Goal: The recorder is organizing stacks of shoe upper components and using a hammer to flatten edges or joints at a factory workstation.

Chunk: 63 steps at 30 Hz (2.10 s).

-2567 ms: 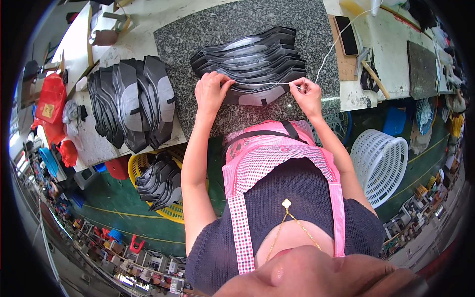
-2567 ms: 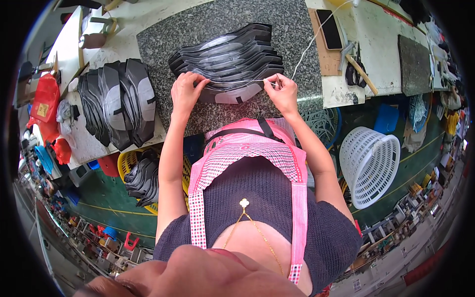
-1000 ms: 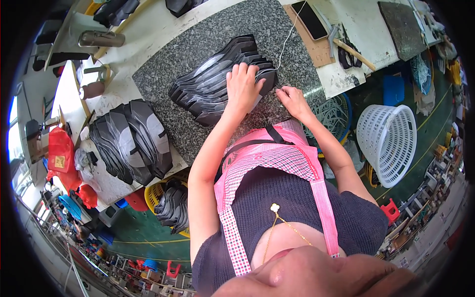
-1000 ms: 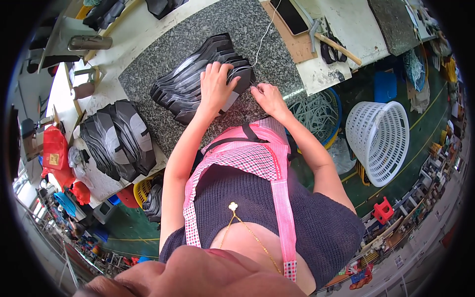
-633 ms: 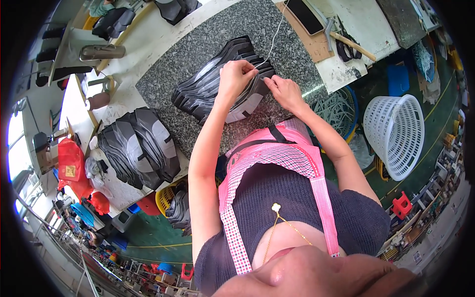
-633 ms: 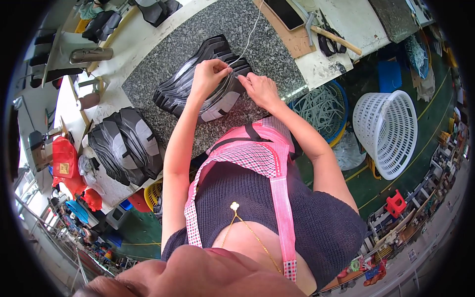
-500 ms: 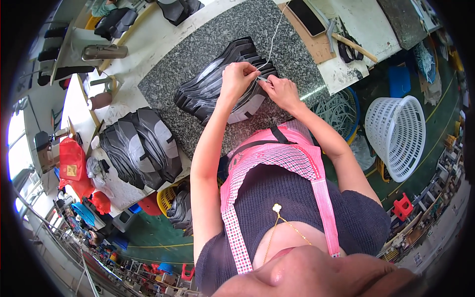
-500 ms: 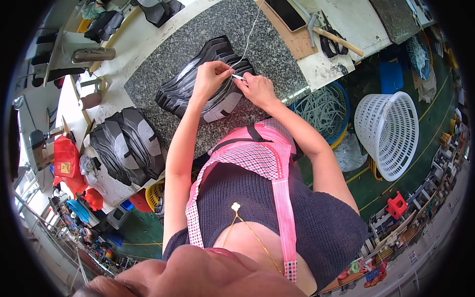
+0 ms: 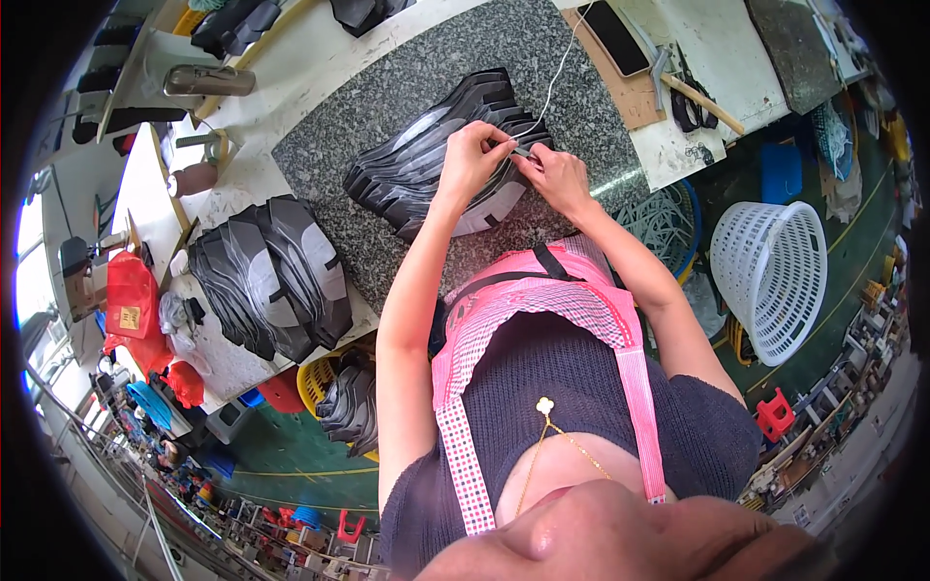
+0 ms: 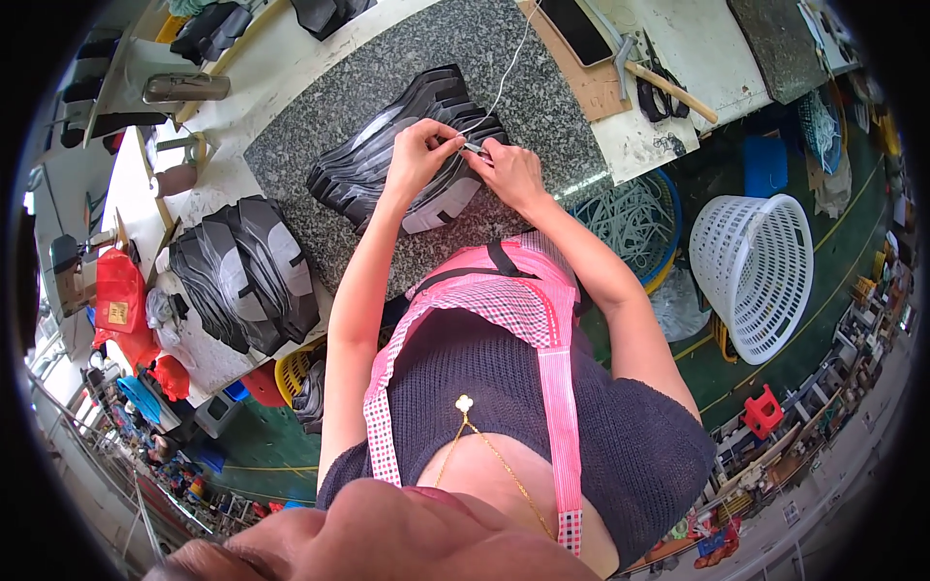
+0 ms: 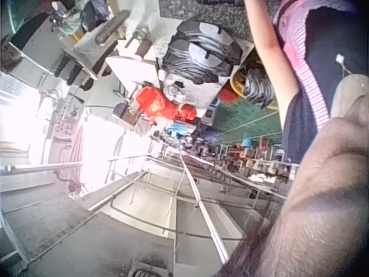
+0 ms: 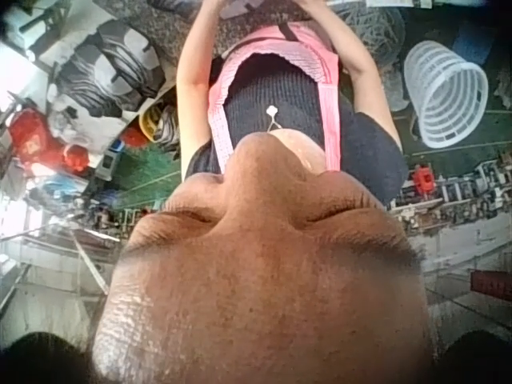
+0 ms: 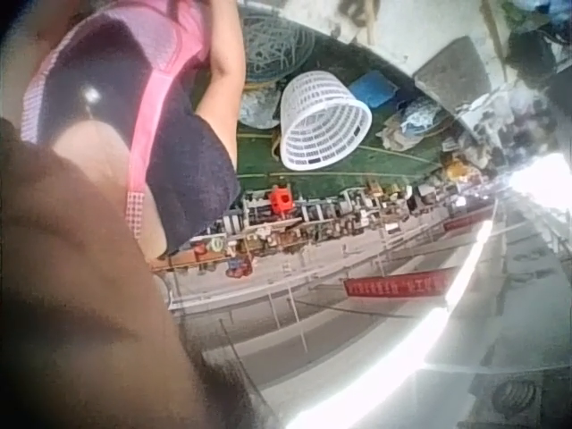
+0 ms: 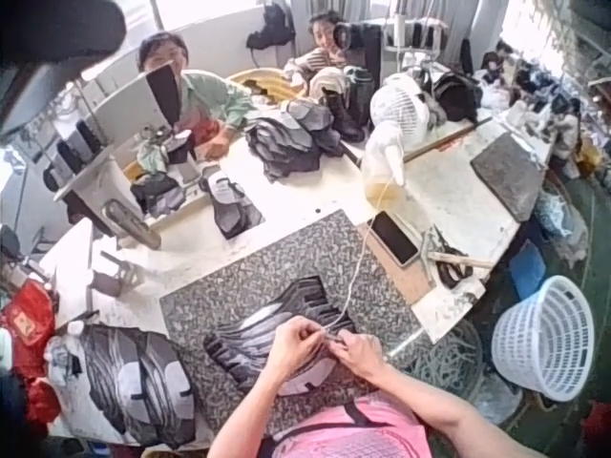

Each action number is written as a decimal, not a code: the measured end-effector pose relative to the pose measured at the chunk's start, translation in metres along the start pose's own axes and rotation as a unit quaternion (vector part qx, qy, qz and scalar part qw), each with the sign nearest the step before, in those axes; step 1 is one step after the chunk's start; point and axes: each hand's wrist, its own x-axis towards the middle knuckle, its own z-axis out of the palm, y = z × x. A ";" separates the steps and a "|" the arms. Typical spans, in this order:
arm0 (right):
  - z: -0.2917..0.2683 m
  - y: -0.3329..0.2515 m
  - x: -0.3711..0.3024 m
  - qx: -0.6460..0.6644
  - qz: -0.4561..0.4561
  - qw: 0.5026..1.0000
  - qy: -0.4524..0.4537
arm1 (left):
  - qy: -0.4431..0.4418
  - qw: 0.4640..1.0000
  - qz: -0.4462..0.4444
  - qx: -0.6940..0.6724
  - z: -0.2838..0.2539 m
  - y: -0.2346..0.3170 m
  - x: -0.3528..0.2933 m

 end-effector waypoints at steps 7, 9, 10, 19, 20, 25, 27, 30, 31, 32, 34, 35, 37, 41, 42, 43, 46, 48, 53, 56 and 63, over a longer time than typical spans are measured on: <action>0.007 0.000 0.011 -0.057 -0.019 0.998 0.003 | 0.008 1.000 0.011 -0.019 0.002 -0.008 -0.001; 0.008 0.002 0.012 -0.064 -0.027 0.998 0.012 | 0.004 1.000 0.007 -0.021 0.003 -0.009 -0.003; 0.009 0.002 0.012 -0.063 -0.029 0.997 0.015 | 0.007 1.000 -0.001 -0.027 0.003 -0.009 -0.004; 0.017 0.003 0.009 -0.058 -0.031 0.998 0.023 | 0.026 0.997 -0.023 -0.073 0.005 -0.013 -0.007; 0.018 0.003 0.009 -0.055 -0.034 0.998 0.026 | 0.025 0.998 -0.014 -0.064 0.006 -0.016 -0.008; 0.021 0.004 0.010 -0.057 -0.023 0.998 0.029 | 0.041 0.996 -0.007 -0.078 0.007 -0.015 -0.012; 0.019 0.006 0.009 -0.068 -0.016 0.997 0.030 | 0.045 0.995 -0.008 -0.090 0.004 -0.008 -0.012; 0.016 0.002 0.007 -0.048 -0.002 0.998 0.046 | 0.041 0.995 -0.037 -0.080 -0.001 -0.004 -0.011; 0.014 -0.001 0.006 -0.040 0.006 0.998 0.044 | 0.035 0.992 -0.054 -0.106 -0.001 -0.004 -0.012; 0.011 -0.004 0.006 -0.032 0.014 0.999 0.042 | 0.029 0.988 -0.070 -0.132 -0.001 -0.004 -0.014; 0.003 -0.009 0.013 -0.022 0.028 0.999 0.039 | 0.026 0.980 -0.067 -0.184 -0.001 -0.004 -0.019; 0.001 -0.010 0.015 -0.013 0.045 0.998 0.036 | 0.020 0.970 -0.063 -0.235 0.000 -0.003 -0.023; -0.003 -0.008 0.015 -0.012 0.042 0.997 0.066 | 0.011 0.971 -0.077 -0.225 -0.005 -0.001 -0.037; -0.016 0.005 -0.002 0.047 -0.116 0.988 0.093 | -0.008 0.977 -0.112 -0.183 -0.019 -0.014 -0.078; -0.022 0.005 -0.008 0.108 -0.224 0.964 0.095 | -0.023 0.978 -0.126 -0.164 -0.022 -0.016 -0.089; -0.028 0.007 -0.010 0.108 -0.263 0.953 0.102 | -0.020 0.978 -0.122 -0.167 -0.024 -0.015 -0.099; -0.048 -0.023 -0.006 0.136 -0.272 0.946 0.115 | -0.027 0.983 -0.137 -0.120 -0.026 -0.015 -0.129; -0.052 -0.037 0.000 0.119 -0.330 0.932 0.088 | -0.030 0.989 -0.081 -0.123 -0.025 -0.018 -0.145; -0.045 -0.022 -0.026 0.037 -0.382 0.903 -0.192 | -0.056 0.998 0.004 -0.023 -0.047 -0.029 -0.177; -0.035 -0.030 -0.039 0.061 -0.347 0.907 -0.231 | 0.019 0.998 0.017 0.058 -0.057 -0.038 -0.171; -0.009 -0.044 -0.005 0.148 -0.069 0.985 -0.061 | 0.168 0.976 -0.132 -0.033 -0.058 -0.061 -0.123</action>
